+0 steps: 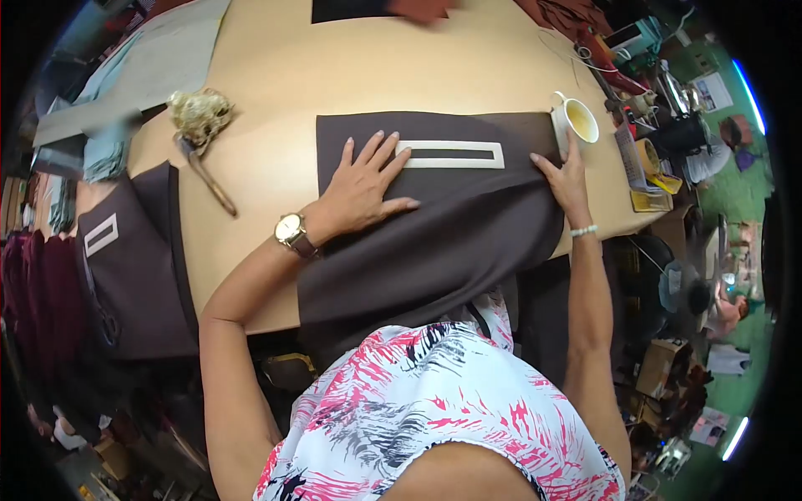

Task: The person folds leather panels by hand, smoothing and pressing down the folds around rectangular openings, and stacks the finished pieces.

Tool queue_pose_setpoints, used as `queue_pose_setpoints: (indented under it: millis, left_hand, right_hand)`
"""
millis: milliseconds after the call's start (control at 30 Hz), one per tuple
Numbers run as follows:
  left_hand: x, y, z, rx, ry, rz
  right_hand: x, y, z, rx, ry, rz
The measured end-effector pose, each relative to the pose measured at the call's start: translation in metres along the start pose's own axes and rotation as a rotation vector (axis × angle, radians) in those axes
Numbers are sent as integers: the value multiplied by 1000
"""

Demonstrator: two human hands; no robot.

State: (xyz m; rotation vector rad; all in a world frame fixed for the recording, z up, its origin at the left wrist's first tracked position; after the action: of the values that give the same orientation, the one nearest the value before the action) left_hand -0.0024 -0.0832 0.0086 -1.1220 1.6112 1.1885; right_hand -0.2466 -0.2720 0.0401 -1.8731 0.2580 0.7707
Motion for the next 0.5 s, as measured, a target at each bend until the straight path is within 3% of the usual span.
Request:
queue_pose_setpoints:
  millis: [33,100,133,233,367,467,500]
  left_hand:
    - [5,1,0,-11,7,-17]
    - [12,2,0,-32,-9,-38]
    - [11,3,2,-45,-4,-35]
    - [9,8,2,-78,-34,-40]
    - [-14,16,3,-66,-78,-6]
    - [-16,16,6,-22,25,72]
    - [-13,16,8,-17,52,107]
  right_hand:
    - [-4,2,12,214,-44,-5]
    - [-18,-5,48,82,196,219]
    - [-17,-3,69,219,184,204]
    - [-16,-5,104,211,342,208]
    - [-35,1,93,133,374,299]
    - [-48,4,83,320,153,446]
    - [-56,5,79,245,184,538]
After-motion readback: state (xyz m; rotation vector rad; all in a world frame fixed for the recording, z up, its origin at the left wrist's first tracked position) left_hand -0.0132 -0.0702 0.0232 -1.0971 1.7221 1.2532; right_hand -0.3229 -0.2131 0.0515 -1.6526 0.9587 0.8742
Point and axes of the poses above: each hand's wrist, its own z-axis away from the middle knuckle, its own x-axis out of the palm, y = z × x, the point moved 7 cm from there along -z, towards the middle knuckle, and after that the axes turned 2 degrees about y, right-handed, at the moved point
